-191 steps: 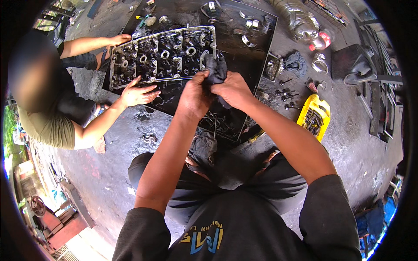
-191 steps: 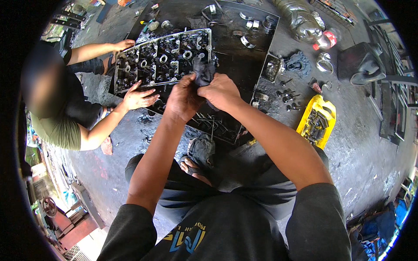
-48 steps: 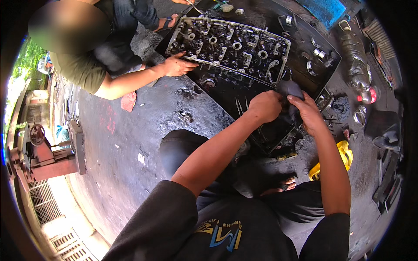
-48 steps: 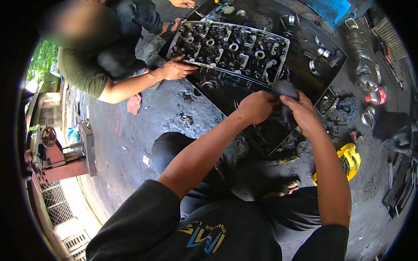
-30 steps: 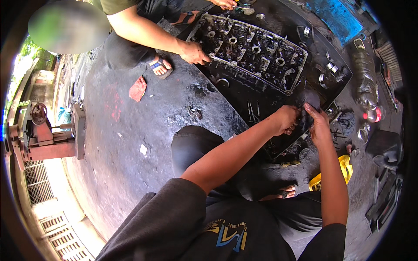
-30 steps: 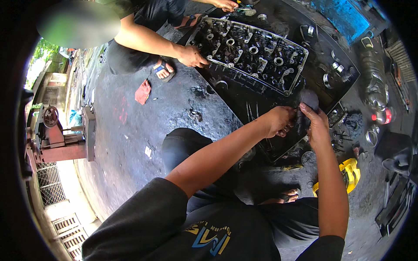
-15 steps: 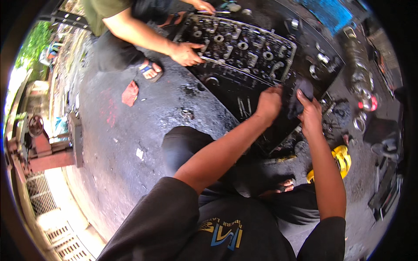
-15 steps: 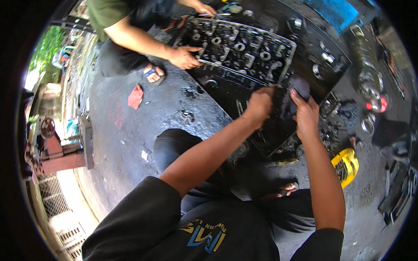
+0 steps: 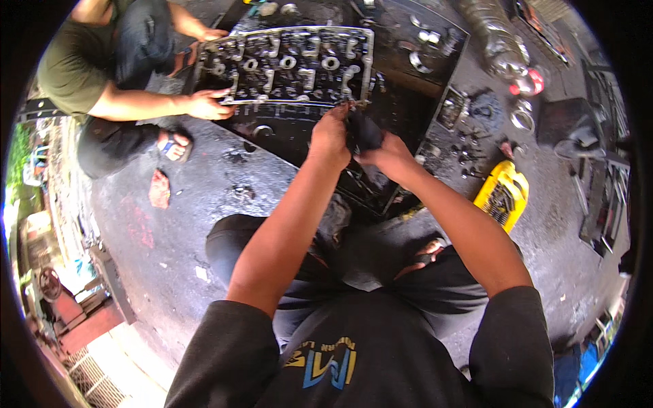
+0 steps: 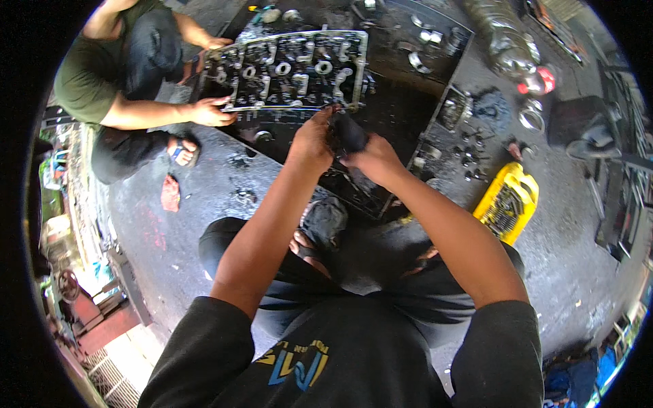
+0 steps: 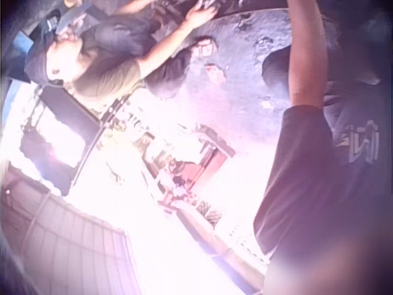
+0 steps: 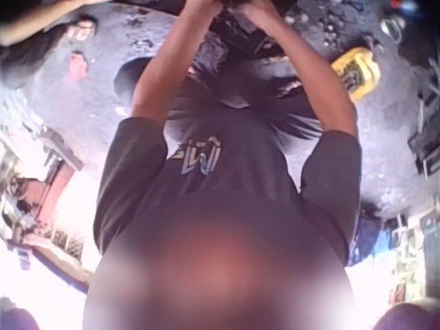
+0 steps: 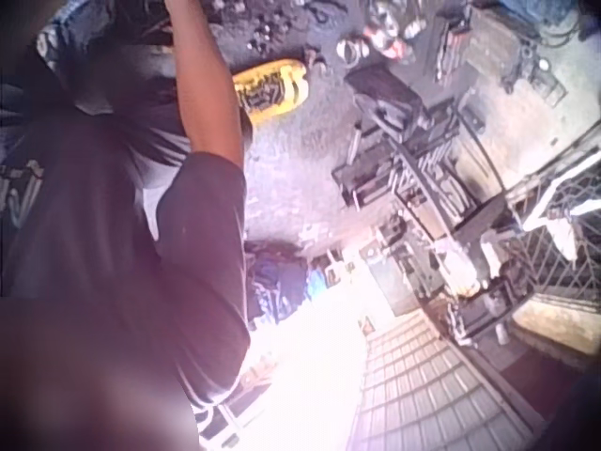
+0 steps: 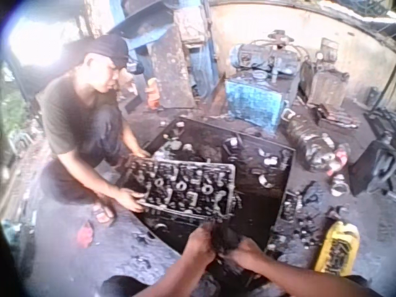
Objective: The person cleans an engine cylinder head by wiping its surface with a rag and picking up small parts from a yellow tray. Another person assists by holding the cylinder head steady.
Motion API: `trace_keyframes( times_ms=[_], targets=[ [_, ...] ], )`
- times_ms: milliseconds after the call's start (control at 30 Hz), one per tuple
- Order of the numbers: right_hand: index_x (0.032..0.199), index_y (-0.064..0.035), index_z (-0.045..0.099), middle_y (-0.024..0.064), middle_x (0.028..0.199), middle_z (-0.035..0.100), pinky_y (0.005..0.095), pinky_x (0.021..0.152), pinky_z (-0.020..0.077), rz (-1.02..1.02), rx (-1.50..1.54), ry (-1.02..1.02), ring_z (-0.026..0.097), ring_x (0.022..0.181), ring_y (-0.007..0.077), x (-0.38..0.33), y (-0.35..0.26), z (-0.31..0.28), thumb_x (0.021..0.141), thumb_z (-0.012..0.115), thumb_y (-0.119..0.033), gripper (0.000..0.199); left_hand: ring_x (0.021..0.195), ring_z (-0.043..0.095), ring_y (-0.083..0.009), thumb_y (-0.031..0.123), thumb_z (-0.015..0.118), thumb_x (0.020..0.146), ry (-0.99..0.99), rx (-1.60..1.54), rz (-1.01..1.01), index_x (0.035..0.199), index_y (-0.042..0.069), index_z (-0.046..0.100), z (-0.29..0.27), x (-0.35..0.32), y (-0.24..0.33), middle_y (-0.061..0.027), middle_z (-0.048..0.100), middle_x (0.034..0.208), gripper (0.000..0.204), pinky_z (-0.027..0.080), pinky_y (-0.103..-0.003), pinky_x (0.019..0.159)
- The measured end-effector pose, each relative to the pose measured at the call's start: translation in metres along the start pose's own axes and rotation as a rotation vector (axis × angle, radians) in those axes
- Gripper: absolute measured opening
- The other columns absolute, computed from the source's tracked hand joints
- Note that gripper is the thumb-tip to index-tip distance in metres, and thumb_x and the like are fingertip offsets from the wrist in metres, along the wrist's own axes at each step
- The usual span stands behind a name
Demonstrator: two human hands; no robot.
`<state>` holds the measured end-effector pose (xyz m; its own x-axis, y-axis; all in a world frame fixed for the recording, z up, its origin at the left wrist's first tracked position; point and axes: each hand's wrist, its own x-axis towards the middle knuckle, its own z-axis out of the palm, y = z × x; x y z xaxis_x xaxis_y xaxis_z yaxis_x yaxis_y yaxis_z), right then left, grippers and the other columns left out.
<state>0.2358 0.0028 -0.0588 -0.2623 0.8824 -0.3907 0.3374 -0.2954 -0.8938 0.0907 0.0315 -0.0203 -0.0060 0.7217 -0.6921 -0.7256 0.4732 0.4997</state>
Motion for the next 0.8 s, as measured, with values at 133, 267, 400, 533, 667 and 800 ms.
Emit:
trace_keyframes(
  times_ms=[133,267,400,533,667,800],
  targets=[
    [0.109,0.0018,0.061,0.0228,0.097,0.068,0.0399,0.082,0.0511,0.107,-0.469,0.042,0.067,0.091,0.0349,-0.007,0.038,0.011,0.066,0.078,-0.027,0.055,0.09,0.063,-0.0213,0.022,0.051,0.096,0.112,0.304,0.149,0.117,0.007,0.059,-0.025,0.014,0.002,-0.0065,0.064,0.109,0.027,0.046,-0.028,0.07],
    [0.111,0.0011,0.063,0.0196,0.114,0.065,0.0395,0.09,0.0471,0.044,-0.771,-0.273,0.062,0.106,0.0337,-0.01,0.024,-0.027,0.074,0.071,-0.036,0.054,0.081,0.066,-0.0254,0.011,0.051,0.091,0.076,0.337,0.205,0.108,0.004,0.06,-0.04,0.029,-0.012,-0.0104,0.063,0.108,0.02,0.048,-0.033,0.061],
    [0.098,-0.0056,0.07,0.0189,0.103,0.068,0.0417,0.087,0.0508,0.002,-0.594,0.065,0.065,0.098,0.0339,-0.03,-0.009,-0.185,0.075,0.068,-0.033,0.036,0.063,0.062,-0.0136,0.015,0.054,0.097,0.022,0.618,0.415,0.103,0.003,0.058,-0.035,0.051,-0.009,-0.0051,0.067,0.092,0.014,0.043,-0.022,0.056],
    [0.087,-0.0043,0.07,0.0152,0.098,0.069,0.0384,0.078,0.0523,-0.024,-0.51,1.278,0.067,0.088,0.0306,-0.09,0.022,-0.379,0.073,0.07,-0.028,0.027,0.075,0.059,-0.0104,0.008,0.055,0.096,0.014,0.8,0.498,0.128,-0.007,0.047,-0.026,0.063,-0.006,-0.0086,0.064,0.102,0.037,0.05,-0.024,0.065],
    [0.133,0.0039,0.049,0.0215,0.133,0.052,0.0423,0.102,0.0418,0.63,-0.718,1.689,0.052,0.121,0.0339,-0.136,0.102,-0.531,0.074,0.069,-0.064,0.092,0.065,0.057,-0.0121,0.01,0.054,0.093,0.076,1.091,0.351,0.121,0.003,0.056,-0.035,0.064,-0.011,-0.0085,0.064,0.082,0.029,0.044,-0.029,0.052],
    [0.106,0.0011,0.065,0.0128,0.109,0.066,0.0397,0.082,0.0476,0.566,-0.357,1.346,0.06,0.094,0.0266,-0.115,0.171,-0.638,0.071,0.074,-0.058,0.07,0.066,0.059,-0.019,0.022,0.063,0.09,0.257,1.523,0.495,0.113,0.001,0.061,-0.042,0.058,-0.019,-0.0116,0.064,0.086,0.031,0.048,-0.035,0.059]
  ],
)
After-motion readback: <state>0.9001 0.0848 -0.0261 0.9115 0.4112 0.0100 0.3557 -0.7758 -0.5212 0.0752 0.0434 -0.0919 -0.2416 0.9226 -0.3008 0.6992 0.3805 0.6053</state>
